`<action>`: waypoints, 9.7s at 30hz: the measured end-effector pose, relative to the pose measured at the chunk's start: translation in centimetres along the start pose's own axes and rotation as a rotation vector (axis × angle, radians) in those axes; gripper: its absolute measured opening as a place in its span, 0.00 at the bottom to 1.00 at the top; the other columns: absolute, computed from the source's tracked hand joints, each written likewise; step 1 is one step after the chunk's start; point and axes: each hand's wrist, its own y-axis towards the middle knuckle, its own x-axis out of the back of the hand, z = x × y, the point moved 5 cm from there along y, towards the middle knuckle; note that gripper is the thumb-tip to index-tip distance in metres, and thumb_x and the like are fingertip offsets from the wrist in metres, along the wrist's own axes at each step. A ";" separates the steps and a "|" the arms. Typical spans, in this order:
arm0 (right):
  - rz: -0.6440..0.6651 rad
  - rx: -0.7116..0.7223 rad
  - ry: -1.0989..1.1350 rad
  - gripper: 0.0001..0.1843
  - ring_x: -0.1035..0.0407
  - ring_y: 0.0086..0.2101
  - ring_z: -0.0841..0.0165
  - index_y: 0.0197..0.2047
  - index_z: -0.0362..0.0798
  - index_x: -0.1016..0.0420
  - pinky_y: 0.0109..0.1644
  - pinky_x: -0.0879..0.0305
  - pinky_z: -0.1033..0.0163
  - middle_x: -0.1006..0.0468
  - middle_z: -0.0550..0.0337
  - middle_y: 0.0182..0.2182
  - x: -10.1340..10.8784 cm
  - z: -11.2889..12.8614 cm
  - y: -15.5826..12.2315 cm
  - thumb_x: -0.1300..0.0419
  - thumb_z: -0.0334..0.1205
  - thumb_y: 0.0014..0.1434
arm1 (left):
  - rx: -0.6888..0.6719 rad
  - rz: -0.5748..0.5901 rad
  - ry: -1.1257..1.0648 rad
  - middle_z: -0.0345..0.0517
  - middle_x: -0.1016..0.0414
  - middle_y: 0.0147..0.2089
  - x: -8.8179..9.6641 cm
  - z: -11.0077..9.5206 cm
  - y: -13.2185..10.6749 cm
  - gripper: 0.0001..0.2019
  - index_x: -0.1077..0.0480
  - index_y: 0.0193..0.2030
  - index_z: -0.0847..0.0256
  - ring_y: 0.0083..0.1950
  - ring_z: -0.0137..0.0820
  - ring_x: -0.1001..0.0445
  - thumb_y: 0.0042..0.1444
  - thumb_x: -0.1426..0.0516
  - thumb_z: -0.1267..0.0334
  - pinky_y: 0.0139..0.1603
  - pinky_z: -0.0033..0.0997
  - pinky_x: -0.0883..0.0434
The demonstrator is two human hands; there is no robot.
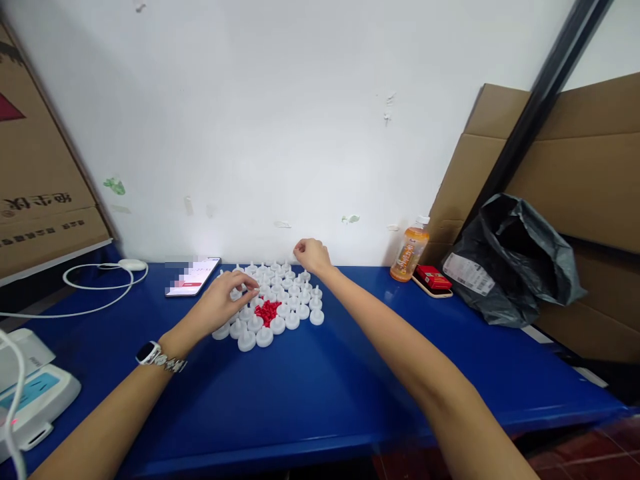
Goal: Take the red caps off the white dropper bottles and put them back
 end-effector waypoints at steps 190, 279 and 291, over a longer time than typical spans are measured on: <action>0.102 0.206 0.557 0.14 0.34 0.32 0.68 0.36 0.47 0.22 0.38 0.39 0.62 0.23 0.61 0.29 0.0 6.5 -17.2 0.39 0.50 0.62 | -0.415 -0.004 0.164 0.56 0.33 0.57 -0.5 -6.8 -5.7 0.25 0.41 0.64 0.58 0.58 0.44 0.33 0.62 0.43 0.59 0.57 0.48 0.32; 0.020 0.407 0.360 0.12 0.37 0.35 0.66 0.33 0.50 0.41 0.44 0.42 0.59 0.32 0.60 0.31 -0.7 10.4 -18.3 0.56 0.38 0.70 | -0.044 0.108 0.224 0.48 0.22 0.32 -0.9 -5.4 -5.3 0.09 0.31 0.36 0.60 0.32 0.37 0.23 0.64 0.49 0.60 0.32 0.31 0.36; 0.073 0.422 0.269 0.13 0.37 0.32 0.68 0.34 0.50 0.42 0.42 0.44 0.61 0.31 0.63 0.30 1.3 9.2 -17.5 0.57 0.42 0.72 | -0.027 0.053 0.006 0.40 0.29 0.31 -0.7 -5.4 -3.5 0.08 0.36 0.43 0.59 0.31 0.32 0.29 0.63 0.47 0.57 0.34 0.30 0.34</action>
